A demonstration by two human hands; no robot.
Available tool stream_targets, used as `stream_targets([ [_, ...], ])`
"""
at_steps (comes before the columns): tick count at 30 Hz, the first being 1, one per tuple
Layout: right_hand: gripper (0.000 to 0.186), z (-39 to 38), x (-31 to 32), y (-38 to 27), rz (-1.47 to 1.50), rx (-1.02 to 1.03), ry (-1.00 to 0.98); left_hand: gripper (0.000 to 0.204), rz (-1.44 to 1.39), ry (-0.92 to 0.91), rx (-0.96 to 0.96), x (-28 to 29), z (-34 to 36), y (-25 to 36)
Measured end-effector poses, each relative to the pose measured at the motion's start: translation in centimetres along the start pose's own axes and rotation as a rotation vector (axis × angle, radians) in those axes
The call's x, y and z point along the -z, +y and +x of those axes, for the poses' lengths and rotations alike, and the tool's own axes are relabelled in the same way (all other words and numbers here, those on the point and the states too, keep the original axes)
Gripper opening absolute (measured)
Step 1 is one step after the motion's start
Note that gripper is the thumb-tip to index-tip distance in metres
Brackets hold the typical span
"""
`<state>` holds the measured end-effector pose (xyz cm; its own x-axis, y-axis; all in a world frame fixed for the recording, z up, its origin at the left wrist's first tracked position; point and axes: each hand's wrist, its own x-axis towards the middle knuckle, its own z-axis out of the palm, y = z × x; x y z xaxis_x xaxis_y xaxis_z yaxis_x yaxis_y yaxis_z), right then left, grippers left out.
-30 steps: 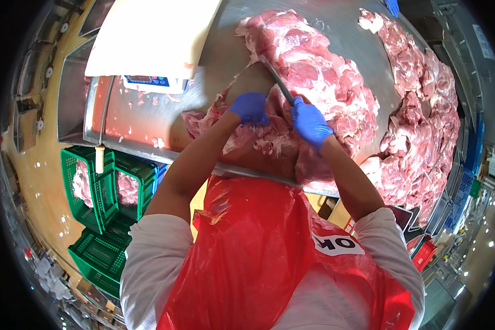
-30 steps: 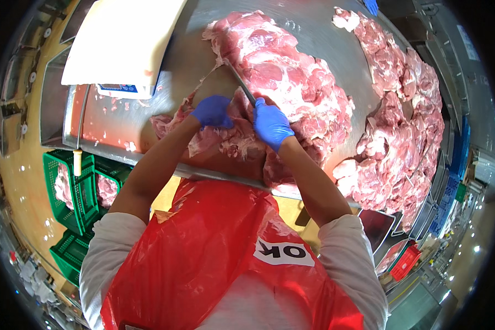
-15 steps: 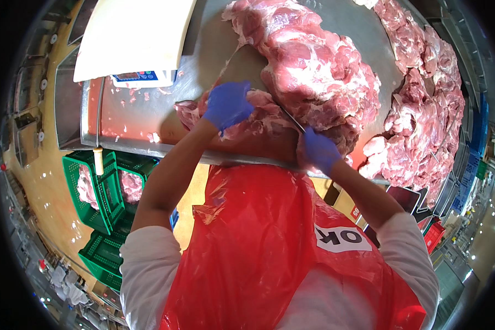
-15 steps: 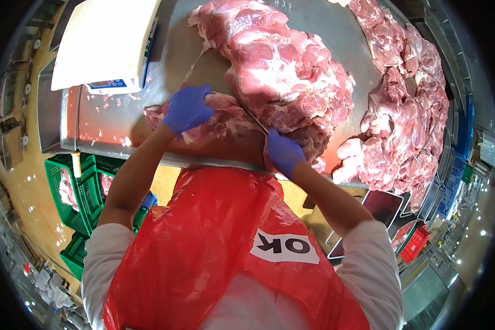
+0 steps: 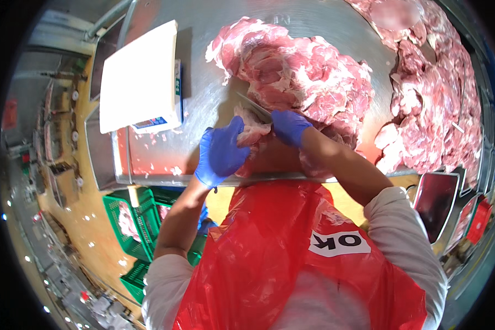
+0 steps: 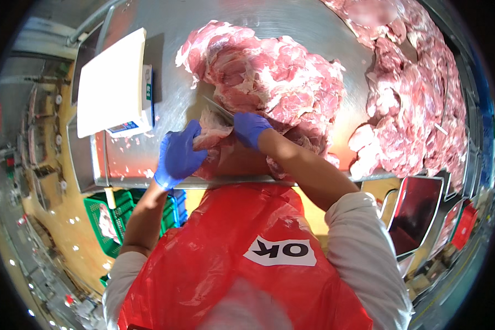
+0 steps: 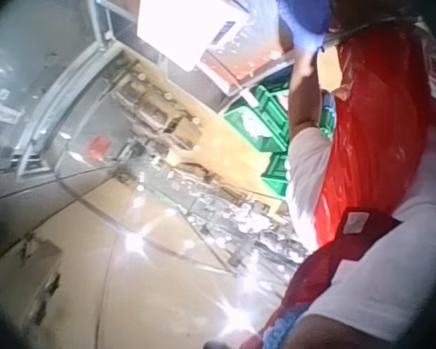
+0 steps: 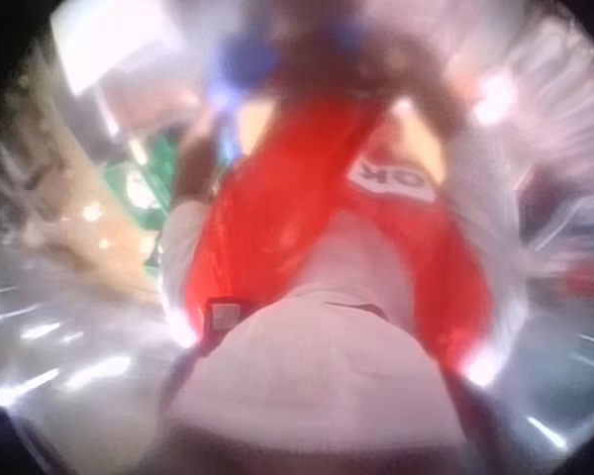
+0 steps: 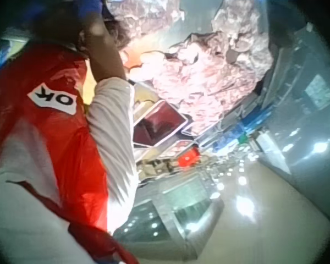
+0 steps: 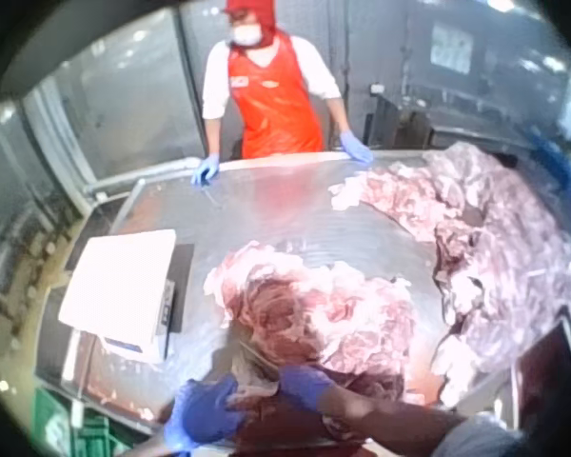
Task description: The person cuts large pieces of raw meat on a stainless steel table using a knife. They trim and portion the meat, placing cut pieces into metal trays and green crates. The person also uses a digital scale to weigh portions of meat during the process.
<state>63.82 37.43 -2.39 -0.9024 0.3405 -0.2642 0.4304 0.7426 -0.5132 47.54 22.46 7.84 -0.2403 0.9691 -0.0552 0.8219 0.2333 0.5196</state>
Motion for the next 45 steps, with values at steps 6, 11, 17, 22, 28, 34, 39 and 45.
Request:
stream_targets([
  [6, 0.029, -16.5, 2.6, 5.3, 0.037, -0.131, -0.531, 0.027, -0.081, 0.025, 0.158, 6.7, -2.3, 5.3],
  [11, 0.021, -18.0, 2.4, 6.2, 0.188, -0.105, -0.139, 0.034, -0.349, 0.204, 0.193, 13.8, -6.2, 9.1],
  [17, 0.008, -14.7, -1.3, 7.4, 0.515, -0.018, 0.336, 0.033, -0.03, 0.285, 0.032, 19.9, -6.1, 13.1],
  [22, 0.012, -15.5, -2.1, 9.7, 0.991, -0.397, 0.412, 0.039, -0.081, 0.351, 0.088, 20.4, -8.0, 11.1],
  [28, 0.012, -16.9, -1.3, 10.8, 0.9, -0.455, 0.591, 0.041, -0.097, 0.326, -0.073, 26.1, -5.0, 4.0],
  [34, 0.017, -13.4, -1.8, 16.1, 0.93, -0.46, 0.783, 0.034, 0.164, 0.515, -0.177, 45.9, 2.6, -10.8],
  [39, 0.024, -15.5, 0.0, 15.1, 0.941, -0.654, 1.017, 0.05, 0.718, 1.309, 0.202, 49.2, 6.9, -11.8],
  [45, 0.024, -15.1, -0.3, 12.3, 1.303, -0.584, 0.968, 0.058, -0.168, 0.222, -0.303, 20.1, 6.9, -12.9],
])
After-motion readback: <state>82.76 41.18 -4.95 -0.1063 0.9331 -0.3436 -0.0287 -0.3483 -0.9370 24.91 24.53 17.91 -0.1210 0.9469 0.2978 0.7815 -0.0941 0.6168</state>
